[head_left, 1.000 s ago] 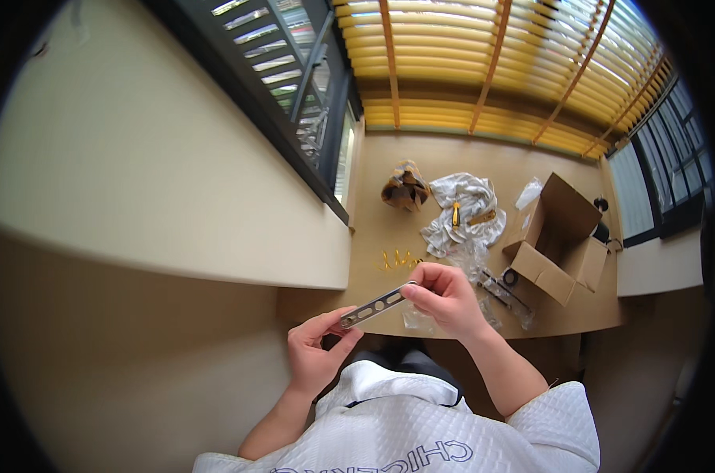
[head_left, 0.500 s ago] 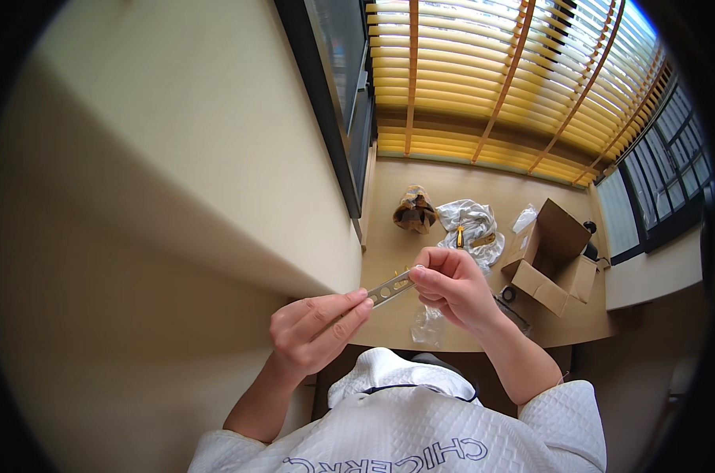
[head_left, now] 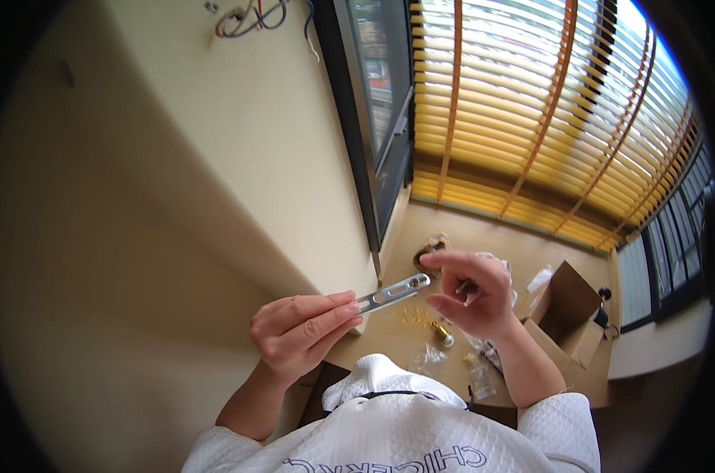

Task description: The person carries a cat and a cardboard box into a room, then sets up a work area on a desk. They unpack a light fixture and its components, then proceed to connect the electrical wires to a wall-mounted junction box. The person also retrieves additional parts from a drawer and continues assembling the fixture.

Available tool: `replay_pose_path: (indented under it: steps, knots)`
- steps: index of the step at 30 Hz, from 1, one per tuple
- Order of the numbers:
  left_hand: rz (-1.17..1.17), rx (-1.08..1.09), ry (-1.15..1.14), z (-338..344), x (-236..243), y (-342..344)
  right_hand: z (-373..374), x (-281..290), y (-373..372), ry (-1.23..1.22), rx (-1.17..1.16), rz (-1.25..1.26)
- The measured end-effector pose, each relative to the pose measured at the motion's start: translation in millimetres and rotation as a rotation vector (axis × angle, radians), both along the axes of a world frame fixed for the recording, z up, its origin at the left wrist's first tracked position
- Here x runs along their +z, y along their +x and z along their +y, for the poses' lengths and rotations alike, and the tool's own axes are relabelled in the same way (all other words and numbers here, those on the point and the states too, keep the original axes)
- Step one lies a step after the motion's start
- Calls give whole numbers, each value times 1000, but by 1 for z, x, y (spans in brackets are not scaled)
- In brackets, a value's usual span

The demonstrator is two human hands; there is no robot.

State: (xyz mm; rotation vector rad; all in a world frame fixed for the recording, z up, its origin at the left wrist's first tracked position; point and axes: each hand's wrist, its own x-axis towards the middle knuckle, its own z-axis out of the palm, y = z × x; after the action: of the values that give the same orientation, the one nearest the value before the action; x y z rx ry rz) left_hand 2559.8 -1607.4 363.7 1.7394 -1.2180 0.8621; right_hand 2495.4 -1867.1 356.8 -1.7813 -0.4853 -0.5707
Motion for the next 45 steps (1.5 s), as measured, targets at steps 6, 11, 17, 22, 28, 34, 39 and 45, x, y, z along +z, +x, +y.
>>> replay_pose_path:
  steps: [6,11,17,22,28,34,39,45]
  knots:
    - [73,-7,-13,-21,41,-18,-31,26,33,-284,56,-469]
    - [144,56,19,-29,89,-26,-41,70,59,-251,101,-592]
    - [-53,204,10,-24,173,-28,-28,165,100,-207,195,-789]
    - [-215,293,-108,-27,268,-1,-13,260,146,-23,290,-685]
    - [-225,640,38,-24,304,37,11,291,222,172,717,-174]
    - [-599,1019,327,-36,295,60,18,282,272,195,768,0]
    - [-704,1095,354,-31,270,68,33,249,279,225,733,46]
    - [-779,1115,286,-26,233,64,43,221,272,305,729,34]
